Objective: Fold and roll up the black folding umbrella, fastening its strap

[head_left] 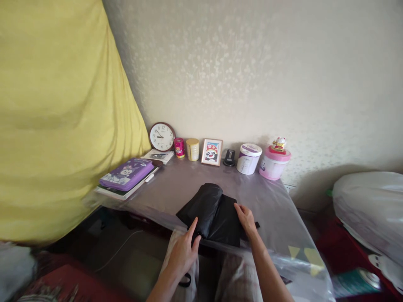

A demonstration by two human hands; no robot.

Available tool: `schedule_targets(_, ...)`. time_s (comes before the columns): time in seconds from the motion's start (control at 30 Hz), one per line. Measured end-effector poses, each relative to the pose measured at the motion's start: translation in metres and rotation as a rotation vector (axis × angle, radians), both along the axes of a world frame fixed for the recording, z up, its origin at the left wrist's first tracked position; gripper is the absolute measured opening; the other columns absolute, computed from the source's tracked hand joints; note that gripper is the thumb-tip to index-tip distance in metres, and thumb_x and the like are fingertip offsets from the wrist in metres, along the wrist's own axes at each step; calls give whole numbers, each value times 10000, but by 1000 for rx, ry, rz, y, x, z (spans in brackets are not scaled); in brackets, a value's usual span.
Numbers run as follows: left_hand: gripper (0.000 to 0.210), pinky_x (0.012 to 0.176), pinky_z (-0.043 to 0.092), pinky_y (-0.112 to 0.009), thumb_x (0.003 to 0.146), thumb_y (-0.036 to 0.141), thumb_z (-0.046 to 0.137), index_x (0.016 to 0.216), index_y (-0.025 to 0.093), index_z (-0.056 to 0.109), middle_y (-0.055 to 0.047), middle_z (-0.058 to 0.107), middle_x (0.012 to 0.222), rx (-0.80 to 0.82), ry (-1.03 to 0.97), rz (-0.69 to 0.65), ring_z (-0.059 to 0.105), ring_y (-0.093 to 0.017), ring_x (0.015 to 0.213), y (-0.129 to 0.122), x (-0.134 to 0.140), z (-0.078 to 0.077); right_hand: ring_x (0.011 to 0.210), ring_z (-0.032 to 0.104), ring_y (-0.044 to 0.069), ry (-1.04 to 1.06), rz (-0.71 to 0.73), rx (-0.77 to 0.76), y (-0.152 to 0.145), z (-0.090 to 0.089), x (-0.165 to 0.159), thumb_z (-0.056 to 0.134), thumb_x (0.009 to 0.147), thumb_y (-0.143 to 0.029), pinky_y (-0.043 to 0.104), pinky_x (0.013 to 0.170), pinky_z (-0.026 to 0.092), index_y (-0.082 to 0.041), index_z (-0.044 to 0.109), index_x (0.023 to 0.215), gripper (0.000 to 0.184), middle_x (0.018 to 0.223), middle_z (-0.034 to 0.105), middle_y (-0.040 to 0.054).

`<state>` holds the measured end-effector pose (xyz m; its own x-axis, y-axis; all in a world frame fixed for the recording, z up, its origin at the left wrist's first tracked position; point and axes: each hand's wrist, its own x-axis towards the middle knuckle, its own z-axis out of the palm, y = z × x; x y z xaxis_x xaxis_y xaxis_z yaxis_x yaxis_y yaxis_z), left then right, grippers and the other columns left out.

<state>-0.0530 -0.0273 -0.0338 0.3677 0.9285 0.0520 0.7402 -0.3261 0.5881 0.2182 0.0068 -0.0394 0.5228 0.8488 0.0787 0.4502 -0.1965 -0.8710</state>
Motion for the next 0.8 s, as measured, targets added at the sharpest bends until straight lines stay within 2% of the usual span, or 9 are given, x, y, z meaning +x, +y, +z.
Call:
schedule_targets(0.17,549,843,431,-282,894,317,315,1426,228,207,-75,638,1135,-16,44,11,617,-185,958,-1,0,4,563,567,190,-90,-50,-38,0,6,-3,434,726,-574,251,486,364,-193,612,555,455,516,557,22)
schedule_targets(0.37,532,834,422,-300,902,323,300,1420,220,231,-73,669,1047,17,67,15,629,-192,899,-4,1,8,452,469,152,-106,-74,-45,4,7,-3,451,700,-561,250,450,305,-221,477,429,436,417,435,-7)
schedule_targets(0.53,526,806,426,-284,903,349,296,1412,221,260,-66,691,932,19,-10,12,635,-192,871,-3,-2,7,439,464,140,-65,-50,-39,6,6,-2,464,694,-515,240,427,308,-202,559,494,384,424,453,-13)
schedule_targets(0.67,544,695,446,-266,900,408,282,1410,222,267,-27,685,748,-88,-116,33,633,-175,687,-3,-3,15,426,455,131,-17,-39,-13,5,5,-3,457,701,-509,229,401,305,-183,590,543,386,423,446,-20)
schedule_targets(0.8,609,613,445,-248,881,462,293,1418,178,245,37,597,516,-256,-221,46,567,-150,489,-8,-2,35,419,410,110,29,-21,23,3,6,-6,472,687,-543,220,389,284,-179,536,506,412,427,412,-29)
